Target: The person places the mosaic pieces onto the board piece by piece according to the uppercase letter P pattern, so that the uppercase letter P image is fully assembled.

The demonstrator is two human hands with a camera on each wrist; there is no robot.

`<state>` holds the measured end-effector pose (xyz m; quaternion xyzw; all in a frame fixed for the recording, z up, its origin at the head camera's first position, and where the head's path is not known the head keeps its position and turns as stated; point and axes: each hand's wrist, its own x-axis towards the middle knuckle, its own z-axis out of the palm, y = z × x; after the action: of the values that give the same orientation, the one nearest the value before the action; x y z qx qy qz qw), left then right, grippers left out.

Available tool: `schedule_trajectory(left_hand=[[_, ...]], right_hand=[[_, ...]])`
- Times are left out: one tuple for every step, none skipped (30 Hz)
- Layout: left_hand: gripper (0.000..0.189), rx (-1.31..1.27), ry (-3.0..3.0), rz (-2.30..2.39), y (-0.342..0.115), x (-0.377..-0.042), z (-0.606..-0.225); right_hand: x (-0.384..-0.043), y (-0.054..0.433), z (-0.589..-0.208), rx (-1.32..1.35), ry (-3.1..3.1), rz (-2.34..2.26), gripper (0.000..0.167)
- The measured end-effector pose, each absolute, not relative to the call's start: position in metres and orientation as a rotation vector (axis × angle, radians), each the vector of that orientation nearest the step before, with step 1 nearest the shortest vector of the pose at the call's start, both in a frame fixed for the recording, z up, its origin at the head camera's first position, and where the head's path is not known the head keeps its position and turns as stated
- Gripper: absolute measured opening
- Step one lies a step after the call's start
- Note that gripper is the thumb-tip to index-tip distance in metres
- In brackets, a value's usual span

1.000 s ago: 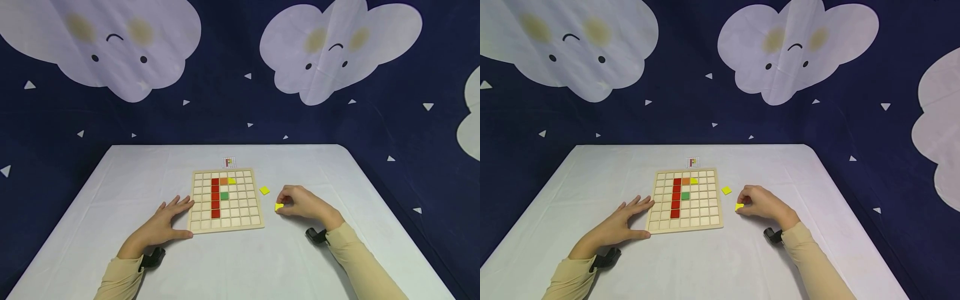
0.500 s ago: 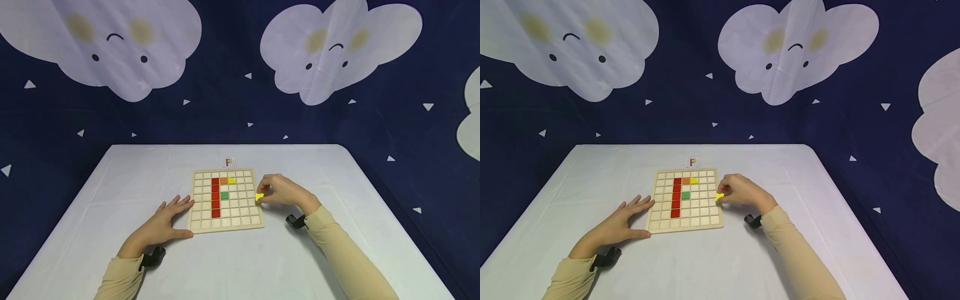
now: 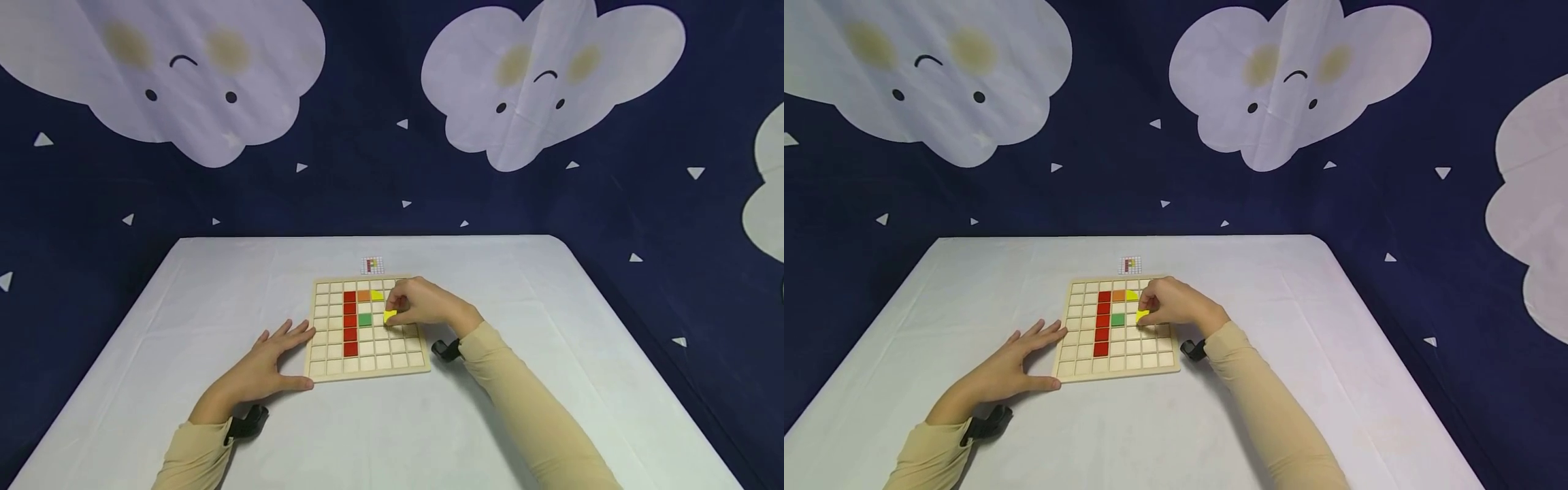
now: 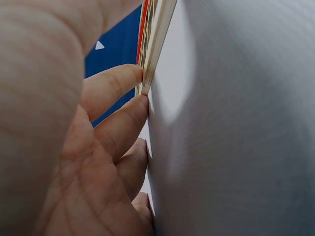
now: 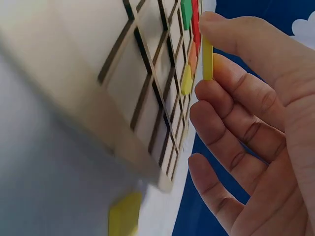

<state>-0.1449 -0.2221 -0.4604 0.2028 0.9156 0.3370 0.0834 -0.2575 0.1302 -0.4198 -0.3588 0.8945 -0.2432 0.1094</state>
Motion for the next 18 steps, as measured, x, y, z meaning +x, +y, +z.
schedule_trajectory(left_hand=[[0.099,0.604,2.731,1.007,-0.222,-0.145,-0.461],[0.099,0.608,2.733,1.006,-0.222,-0.145,-0.461],[0.099,0.604,2.732,1.010,-0.222,-0.145,-0.462],[0.099,0.604,2.734,1.012,-0.222,-0.145,-0.462],[0.099,0.606,2.736,1.015,-0.222,-0.145,-0.461],[0.098,0.609,2.737,1.015,-0.223,-0.145,-0.461],[0.099,0.605,2.735,1.021,-0.223,-0.145,-0.461],[0.099,0.607,2.736,1.023,-0.223,-0.145,-0.460],[0.099,0.603,2.735,1.024,-0.222,-0.145,-0.460],[0.099,0.606,2.735,1.023,-0.222,-0.145,-0.460],[0.099,0.607,2.735,1.021,-0.222,-0.145,-0.460],[0.099,0.604,2.735,1.019,-0.222,-0.145,-0.460],[0.099,0.600,2.734,1.019,-0.222,-0.145,-0.460],[0.099,0.597,2.736,1.016,-0.222,-0.145,-0.460],[0.099,0.595,2.735,1.016,-0.222,-0.145,-0.460],[0.099,0.593,2.734,1.017,-0.222,-0.145,-0.460],[0.099,0.591,2.733,1.018,-0.222,-0.144,-0.460],[0.099,0.589,2.733,1.018,-0.223,-0.144,-0.460]], right_hand=[[-0.259,0.128,-0.421,-1.063,2.625,-0.713,0.019],[-0.260,0.125,-0.422,-1.067,2.617,-0.715,0.018],[-0.261,0.123,-0.423,-1.070,2.608,-0.717,0.018],[-0.262,0.121,-0.424,-1.073,2.602,-0.716,0.018],[-0.263,0.119,-0.424,-1.075,2.596,-0.718,0.018],[-0.264,0.118,-0.425,-1.070,2.591,-0.719,0.018],[-0.265,0.116,-0.425,-1.065,2.584,-0.720,0.017],[-0.265,0.115,-0.425,-1.063,2.576,-0.722,0.018],[-0.266,0.115,-0.426,-1.059,2.571,-0.721,0.018],[-0.266,0.114,-0.426,-1.057,2.568,-0.719,0.018],[-0.267,0.113,-0.426,-1.057,2.565,-0.717,0.018],[-0.267,0.112,-0.426,-1.056,2.562,-0.716,0.018],[-0.267,0.112,-0.426,-1.056,2.558,-0.718,0.018],[-0.268,0.111,-0.427,-1.056,2.555,-0.718,0.017],[-0.268,0.110,-0.427,-1.053,2.555,-0.718,0.017],[-0.268,0.110,-0.427,-1.055,2.556,-0.717,0.017],[-0.269,0.109,-0.428,-1.057,2.556,-0.716,0.017],[-0.269,0.109,-0.428,-1.059,2.555,-0.717,0.017]])
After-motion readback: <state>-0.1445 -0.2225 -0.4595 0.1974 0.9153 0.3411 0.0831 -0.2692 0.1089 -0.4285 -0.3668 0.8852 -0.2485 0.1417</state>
